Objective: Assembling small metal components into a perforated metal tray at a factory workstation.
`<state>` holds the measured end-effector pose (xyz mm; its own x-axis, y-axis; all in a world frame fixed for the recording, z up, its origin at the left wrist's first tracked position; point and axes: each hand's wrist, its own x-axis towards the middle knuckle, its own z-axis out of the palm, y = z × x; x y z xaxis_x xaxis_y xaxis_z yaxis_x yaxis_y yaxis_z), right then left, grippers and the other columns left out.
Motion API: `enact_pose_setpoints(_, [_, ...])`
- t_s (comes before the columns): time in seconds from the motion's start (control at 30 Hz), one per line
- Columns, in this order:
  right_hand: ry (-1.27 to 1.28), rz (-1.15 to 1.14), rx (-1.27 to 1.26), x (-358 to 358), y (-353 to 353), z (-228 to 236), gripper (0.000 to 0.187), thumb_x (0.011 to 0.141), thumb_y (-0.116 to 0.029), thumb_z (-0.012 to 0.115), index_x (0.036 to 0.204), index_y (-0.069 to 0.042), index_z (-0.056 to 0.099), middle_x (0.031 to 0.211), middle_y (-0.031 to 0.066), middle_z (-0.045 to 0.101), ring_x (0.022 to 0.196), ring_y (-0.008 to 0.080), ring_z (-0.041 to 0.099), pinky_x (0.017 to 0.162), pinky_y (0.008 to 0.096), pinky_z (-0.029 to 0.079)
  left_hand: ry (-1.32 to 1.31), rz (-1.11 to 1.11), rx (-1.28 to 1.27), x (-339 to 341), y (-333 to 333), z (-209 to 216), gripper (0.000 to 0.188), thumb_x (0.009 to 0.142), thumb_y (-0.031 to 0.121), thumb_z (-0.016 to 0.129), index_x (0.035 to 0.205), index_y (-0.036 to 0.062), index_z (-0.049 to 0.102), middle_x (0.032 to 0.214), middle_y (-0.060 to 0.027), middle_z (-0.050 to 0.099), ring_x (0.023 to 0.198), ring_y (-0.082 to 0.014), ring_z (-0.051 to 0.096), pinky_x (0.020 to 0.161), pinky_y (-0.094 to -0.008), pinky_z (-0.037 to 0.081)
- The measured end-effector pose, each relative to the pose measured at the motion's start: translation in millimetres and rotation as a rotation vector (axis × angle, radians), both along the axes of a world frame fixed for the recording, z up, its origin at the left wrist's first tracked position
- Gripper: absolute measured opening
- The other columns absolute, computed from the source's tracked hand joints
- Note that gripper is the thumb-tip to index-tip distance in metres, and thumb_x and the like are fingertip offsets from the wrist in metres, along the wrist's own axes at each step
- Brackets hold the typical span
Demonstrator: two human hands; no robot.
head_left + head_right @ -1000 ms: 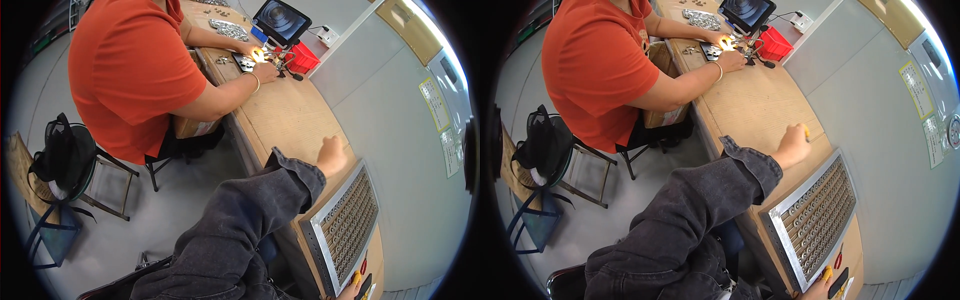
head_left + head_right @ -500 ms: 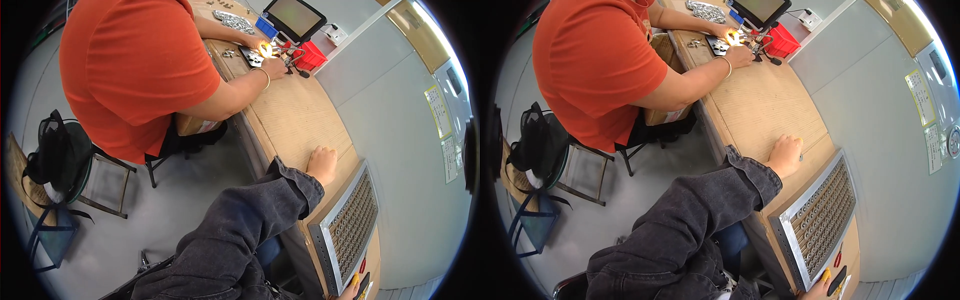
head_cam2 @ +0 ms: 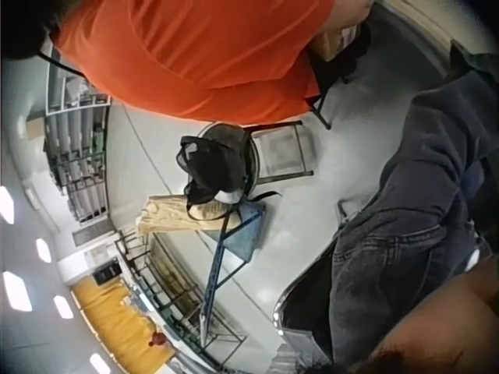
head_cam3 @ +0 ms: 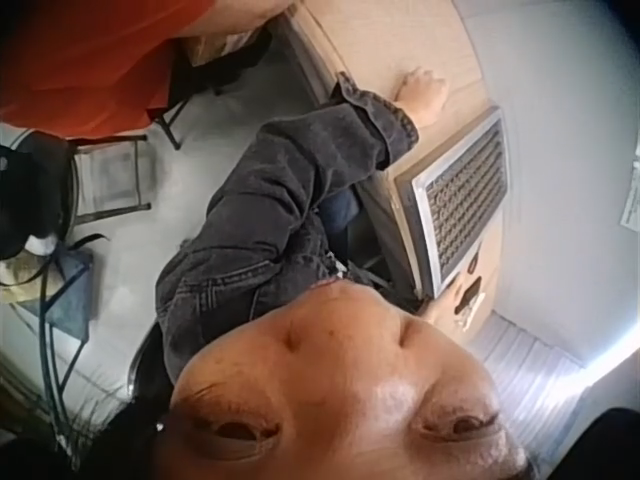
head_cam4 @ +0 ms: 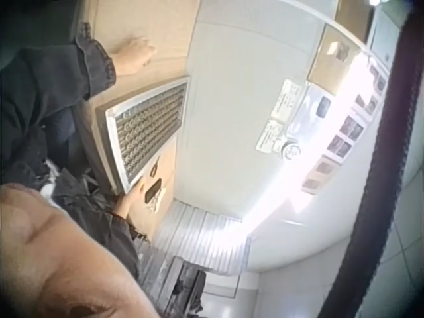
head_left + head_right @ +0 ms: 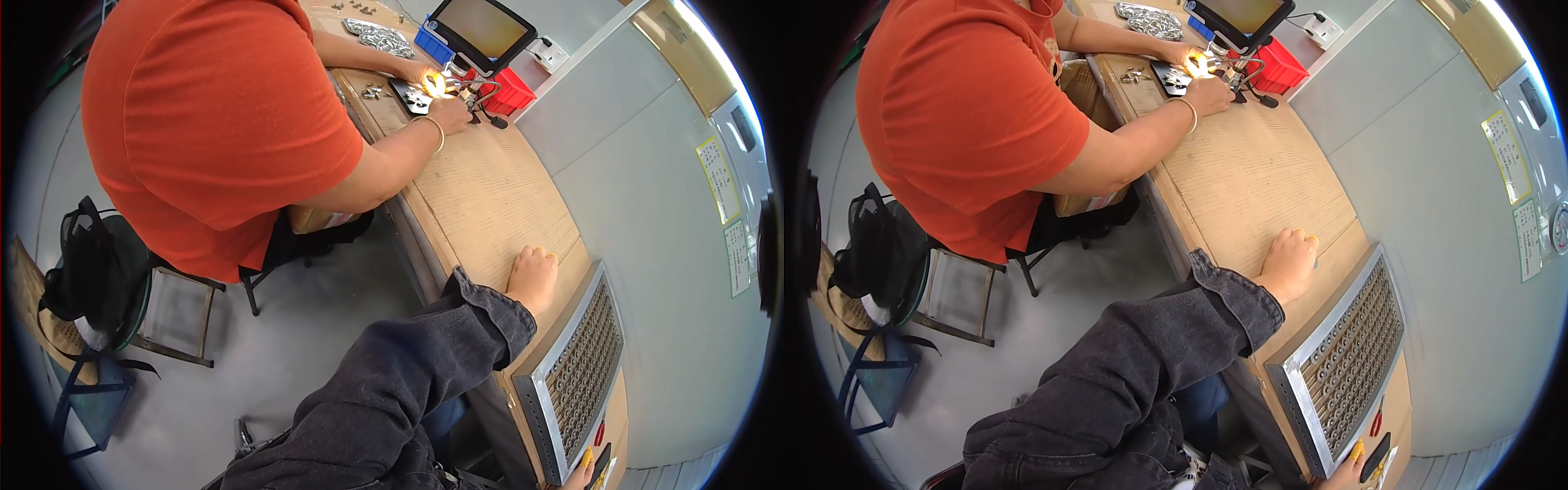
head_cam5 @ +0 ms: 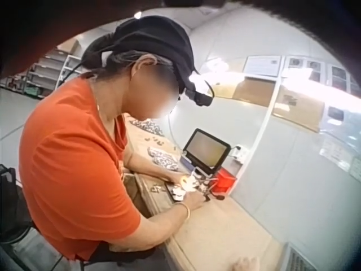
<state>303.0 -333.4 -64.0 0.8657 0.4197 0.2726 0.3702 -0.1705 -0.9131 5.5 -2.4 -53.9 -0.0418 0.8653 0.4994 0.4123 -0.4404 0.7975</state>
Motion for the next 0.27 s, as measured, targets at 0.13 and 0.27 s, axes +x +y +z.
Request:
enact_pose_setpoints(0.13, [-0.014,-0.042,0.017,-13,-6,16,0.033,0.092,-0.024,0.059,0.113,0.001,0.061,0.104,0.0105,0.065,0.094,0.0186,0.059,0.085,0.0288,0.046,-0.013,-0.025,-0.014,5,-2,6,0.007,0.077,0.002,0.058,0.084,0.0024,0.060,0.091,-0.0180,0.058,0.088,-0.0326,0.053,0.086,-0.0415,0.044])
enact_pose_setpoints(0.27, [0.050,0.052,-0.158,-16,-8,29,0.035,0.092,-0.006,0.054,0.127,-0.007,0.056,0.113,0.0139,0.064,0.106,0.0247,0.063,0.103,0.0366,0.043,0.008,0.009,-0.031,2,-2,6,0.009,0.076,0.002,0.059,0.086,0.0020,0.060,0.092,-0.0182,0.058,0.090,-0.0323,0.052,0.087,-0.0414,0.044])
